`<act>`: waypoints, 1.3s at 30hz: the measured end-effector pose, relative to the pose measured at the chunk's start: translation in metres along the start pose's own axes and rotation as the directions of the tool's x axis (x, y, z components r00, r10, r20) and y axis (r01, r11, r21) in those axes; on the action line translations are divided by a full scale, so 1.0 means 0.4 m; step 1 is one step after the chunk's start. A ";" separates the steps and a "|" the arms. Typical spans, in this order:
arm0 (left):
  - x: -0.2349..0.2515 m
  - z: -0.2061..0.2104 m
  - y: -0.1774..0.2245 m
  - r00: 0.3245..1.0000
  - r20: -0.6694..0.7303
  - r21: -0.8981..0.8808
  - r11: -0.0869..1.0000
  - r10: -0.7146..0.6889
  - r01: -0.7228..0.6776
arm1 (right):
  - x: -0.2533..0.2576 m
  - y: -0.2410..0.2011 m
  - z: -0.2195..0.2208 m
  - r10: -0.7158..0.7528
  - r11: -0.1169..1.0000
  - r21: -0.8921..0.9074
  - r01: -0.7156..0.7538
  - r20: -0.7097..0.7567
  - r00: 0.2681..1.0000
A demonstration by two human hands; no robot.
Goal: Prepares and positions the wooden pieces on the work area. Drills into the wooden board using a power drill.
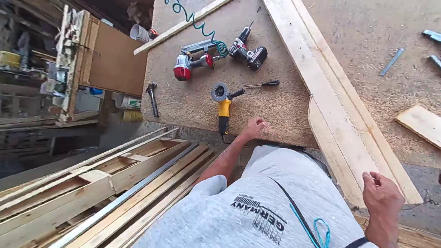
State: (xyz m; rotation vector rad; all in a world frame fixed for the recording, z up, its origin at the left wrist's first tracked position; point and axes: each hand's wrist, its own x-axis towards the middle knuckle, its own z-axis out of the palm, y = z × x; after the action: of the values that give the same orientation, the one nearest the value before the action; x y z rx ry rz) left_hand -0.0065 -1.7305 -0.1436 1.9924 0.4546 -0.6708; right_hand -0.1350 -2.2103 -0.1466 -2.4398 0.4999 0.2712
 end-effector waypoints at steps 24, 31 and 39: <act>0.084 -0.265 -0.130 0.918 -0.284 0.133 0.960 0.277 -0.248 | -0.176 -0.275 0.247 0.059 0.998 -0.041 -0.053 0.152 0.987; 0.463 -0.335 0.128 0.887 -0.457 -0.212 0.962 0.060 -0.175 | -0.234 -0.305 0.277 0.139 0.989 -0.058 -0.132 0.122 0.983; 0.772 -0.457 0.242 0.882 -0.342 -0.467 0.873 -0.323 0.139 | -0.359 -0.320 0.306 0.374 0.927 -0.047 -0.371 0.068 0.925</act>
State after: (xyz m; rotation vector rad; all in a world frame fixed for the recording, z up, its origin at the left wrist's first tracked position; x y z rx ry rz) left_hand 0.3383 -1.6037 -0.1985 1.6535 1.0280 -0.2497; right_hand -0.2207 -1.9998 -0.1289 -2.3409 0.9333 0.5328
